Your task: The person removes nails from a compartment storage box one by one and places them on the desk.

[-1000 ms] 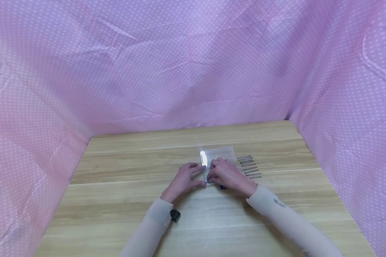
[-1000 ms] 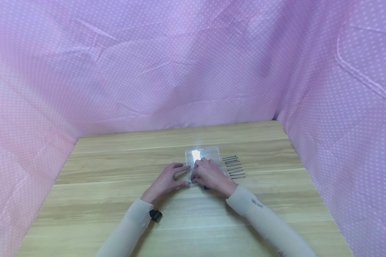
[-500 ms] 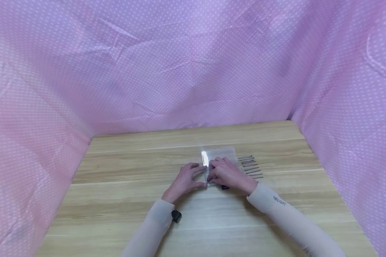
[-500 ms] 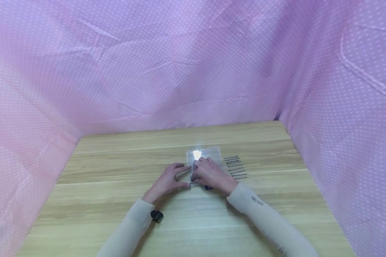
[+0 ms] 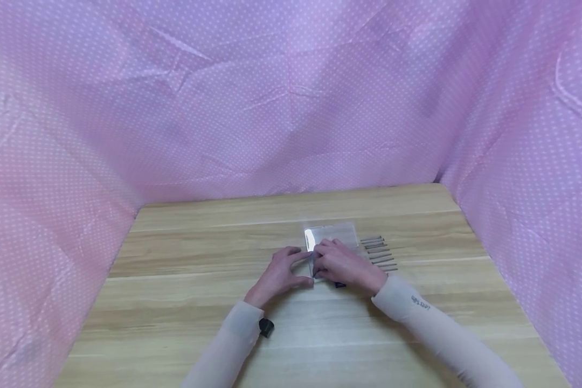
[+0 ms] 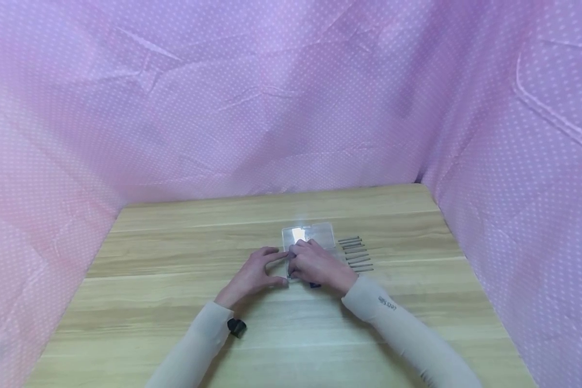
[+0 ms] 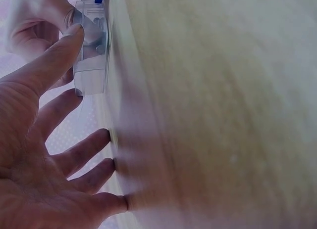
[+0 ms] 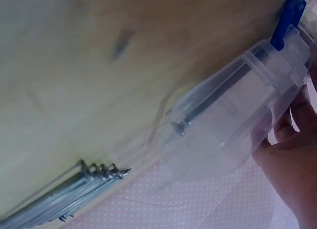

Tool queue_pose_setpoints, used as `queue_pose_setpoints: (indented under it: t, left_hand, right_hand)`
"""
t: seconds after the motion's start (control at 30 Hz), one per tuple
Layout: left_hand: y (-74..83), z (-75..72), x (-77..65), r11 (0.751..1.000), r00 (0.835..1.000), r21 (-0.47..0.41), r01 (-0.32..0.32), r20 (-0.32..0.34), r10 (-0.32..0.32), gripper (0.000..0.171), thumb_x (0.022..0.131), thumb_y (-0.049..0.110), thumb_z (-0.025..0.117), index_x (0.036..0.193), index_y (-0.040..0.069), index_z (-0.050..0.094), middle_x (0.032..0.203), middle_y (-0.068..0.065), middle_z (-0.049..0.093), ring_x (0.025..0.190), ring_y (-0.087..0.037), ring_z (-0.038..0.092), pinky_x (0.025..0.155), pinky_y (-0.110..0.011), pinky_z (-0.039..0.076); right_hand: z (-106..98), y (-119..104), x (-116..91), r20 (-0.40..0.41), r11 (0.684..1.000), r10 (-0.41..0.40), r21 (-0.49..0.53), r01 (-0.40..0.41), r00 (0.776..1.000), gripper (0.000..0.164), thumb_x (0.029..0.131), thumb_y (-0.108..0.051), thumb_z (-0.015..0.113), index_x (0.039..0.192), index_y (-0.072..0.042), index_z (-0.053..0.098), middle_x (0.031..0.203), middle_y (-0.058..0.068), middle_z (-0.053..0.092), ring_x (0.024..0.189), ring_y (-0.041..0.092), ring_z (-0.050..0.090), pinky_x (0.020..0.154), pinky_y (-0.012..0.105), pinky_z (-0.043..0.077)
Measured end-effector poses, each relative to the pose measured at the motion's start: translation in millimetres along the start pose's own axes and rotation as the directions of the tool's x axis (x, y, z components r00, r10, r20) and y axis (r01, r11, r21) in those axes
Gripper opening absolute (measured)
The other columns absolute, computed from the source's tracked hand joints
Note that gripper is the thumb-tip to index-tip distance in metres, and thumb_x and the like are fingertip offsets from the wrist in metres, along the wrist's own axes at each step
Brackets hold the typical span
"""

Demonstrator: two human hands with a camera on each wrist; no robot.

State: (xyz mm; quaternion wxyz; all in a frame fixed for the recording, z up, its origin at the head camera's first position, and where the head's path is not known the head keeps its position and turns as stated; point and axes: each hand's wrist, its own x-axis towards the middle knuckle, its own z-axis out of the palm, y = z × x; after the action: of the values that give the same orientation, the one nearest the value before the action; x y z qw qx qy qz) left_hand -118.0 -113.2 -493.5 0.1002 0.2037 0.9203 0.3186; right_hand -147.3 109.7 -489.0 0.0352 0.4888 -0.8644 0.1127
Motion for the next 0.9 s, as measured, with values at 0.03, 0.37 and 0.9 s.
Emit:
queue_pose_setpoints:
  t: [0.03,0.37,0.9]
  left_hand:
    - [0.5,0.3,-0.1,1.0,1.0,0.002,-0.003,-0.004,0.003,0.074,0.081,0.036,0.089,0.146,0.017,0.06,0.152,-0.02,0.048,0.141,-0.043,0.042,0.116,-0.059,0.035]
    - [8.0,2.5,2.1,0.998,0.999,0.058,0.0,-0.041,0.002,0.072,0.08,0.041,0.089,0.141,0.012,0.064,0.146,-0.02,0.054,0.136,-0.039,0.048,0.12,-0.059,0.028]
    - [1.7,4.4,-1.1,0.999,0.998,0.046,-0.021,-0.064,0.023,0.071,0.079,0.041,0.09,0.139,0.012,0.066,0.147,-0.019,0.054,0.137,-0.04,0.046,0.119,-0.056,0.031]
  right_hand:
    - [0.4,-0.6,-0.1,0.002,1.0,-0.001,-0.012,0.001,1.0,0.004,0.089,-0.025,0.082,0.092,-0.024,0.082,0.101,-0.008,0.063,0.1,0.015,0.053,0.082,0.034,0.045]
    - [-0.8,-4.5,-1.0,0.038,0.998,0.006,-0.056,-0.003,0.999,0.006,0.097,-0.025,0.074,0.095,-0.022,0.08,0.106,-0.006,0.059,0.101,0.015,0.053,0.089,0.037,0.049]
    - [-6.8,-4.1,-2.5,0.028,0.998,-0.04,-0.053,0.041,0.999,0.003,0.092,-0.025,0.079,0.092,-0.025,0.082,0.101,-0.008,0.061,0.099,0.014,0.053,0.086,0.035,0.049]
